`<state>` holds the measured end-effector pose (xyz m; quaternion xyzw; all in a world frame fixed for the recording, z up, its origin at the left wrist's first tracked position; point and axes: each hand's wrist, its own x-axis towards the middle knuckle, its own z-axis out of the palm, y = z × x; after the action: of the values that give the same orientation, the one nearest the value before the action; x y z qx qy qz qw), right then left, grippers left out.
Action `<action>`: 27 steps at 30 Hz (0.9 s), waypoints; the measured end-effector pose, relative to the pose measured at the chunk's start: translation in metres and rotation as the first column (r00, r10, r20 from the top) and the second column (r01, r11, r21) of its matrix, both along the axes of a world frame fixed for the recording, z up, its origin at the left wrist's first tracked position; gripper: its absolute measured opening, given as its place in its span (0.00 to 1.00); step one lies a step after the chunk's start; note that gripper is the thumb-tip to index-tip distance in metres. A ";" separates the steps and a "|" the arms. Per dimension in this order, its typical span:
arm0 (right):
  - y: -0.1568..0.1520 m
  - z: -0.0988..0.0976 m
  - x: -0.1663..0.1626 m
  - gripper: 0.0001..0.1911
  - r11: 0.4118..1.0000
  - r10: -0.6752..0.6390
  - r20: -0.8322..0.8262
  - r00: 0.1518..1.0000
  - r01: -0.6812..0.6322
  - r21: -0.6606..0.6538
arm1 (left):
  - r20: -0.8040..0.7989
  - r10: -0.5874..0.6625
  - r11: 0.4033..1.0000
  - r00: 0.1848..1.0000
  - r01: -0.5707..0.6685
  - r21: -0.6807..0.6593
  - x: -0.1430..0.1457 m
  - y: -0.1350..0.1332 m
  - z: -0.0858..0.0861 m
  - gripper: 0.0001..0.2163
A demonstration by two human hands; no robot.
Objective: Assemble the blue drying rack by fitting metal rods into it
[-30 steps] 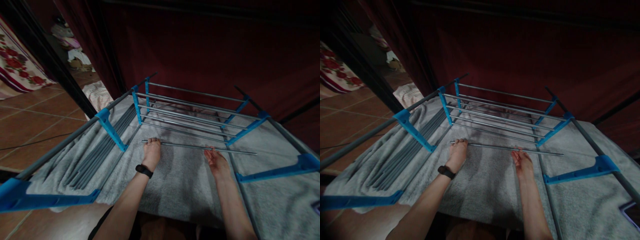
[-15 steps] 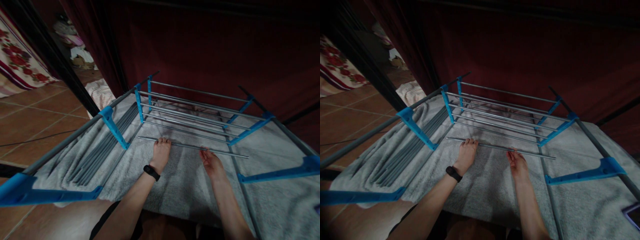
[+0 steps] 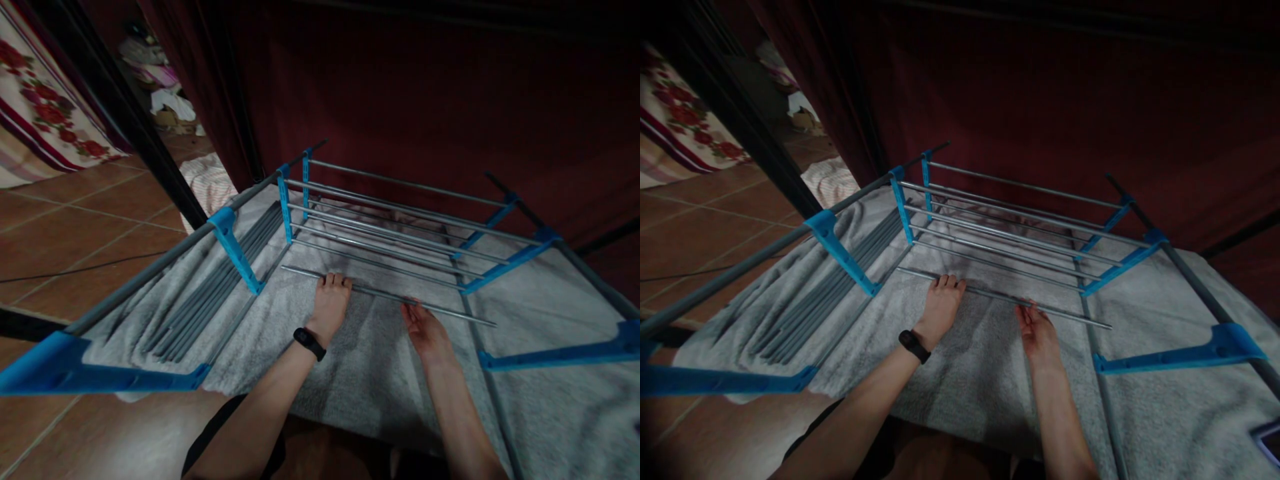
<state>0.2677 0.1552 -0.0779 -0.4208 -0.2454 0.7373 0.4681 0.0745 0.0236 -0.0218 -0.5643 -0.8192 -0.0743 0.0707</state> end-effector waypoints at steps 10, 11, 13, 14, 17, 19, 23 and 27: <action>-0.019 0.005 -0.019 0.04 0.996 0.051 -0.087 0.995 -0.056 -0.063 | 0.024 -0.059 0.998 0.998 0.059 -0.027 0.002 -0.002 0.004 0.16; -0.021 0.006 -0.020 0.04 0.995 0.056 -0.086 0.995 -0.062 -0.075 | 0.033 -0.058 0.998 0.998 0.059 -0.036 0.002 -0.002 0.004 0.17; -0.020 0.008 -0.020 0.03 0.994 0.056 -0.077 0.995 -0.063 -0.089 | 0.044 -0.056 0.997 0.997 0.058 -0.046 0.000 -0.002 0.006 0.18; -0.018 0.009 -0.018 0.03 0.994 0.049 -0.073 0.996 -0.055 -0.092 | 0.044 -0.055 0.997 0.998 0.057 -0.049 -0.002 -0.002 0.007 0.18; -0.009 0.014 -0.010 0.04 0.996 -0.001 -0.063 0.998 -0.005 -0.093 | 0.043 -0.029 0.997 0.999 0.032 -0.076 -0.009 -0.003 0.011 0.19; -0.002 0.018 -0.003 0.04 0.996 -0.036 -0.065 0.997 0.030 -0.087 | 0.044 -0.008 0.995 0.999 0.012 -0.099 -0.014 -0.004 0.013 0.20; 0.010 0.024 0.012 0.06 0.992 -0.110 -0.073 0.991 0.105 -0.072 | 0.036 -0.002 0.998 0.999 0.005 -0.070 -0.022 -0.005 0.013 0.21; 0.019 0.028 0.025 0.08 0.982 -0.184 -0.077 0.980 0.179 -0.062 | 0.030 0.020 0.999 0.999 -0.018 -0.043 -0.028 -0.005 0.008 0.21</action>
<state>0.2932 0.1740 -0.0501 -0.4235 -0.1661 0.7146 0.5314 0.0461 0.0188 -0.0134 -0.5567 -0.8269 -0.0646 0.0469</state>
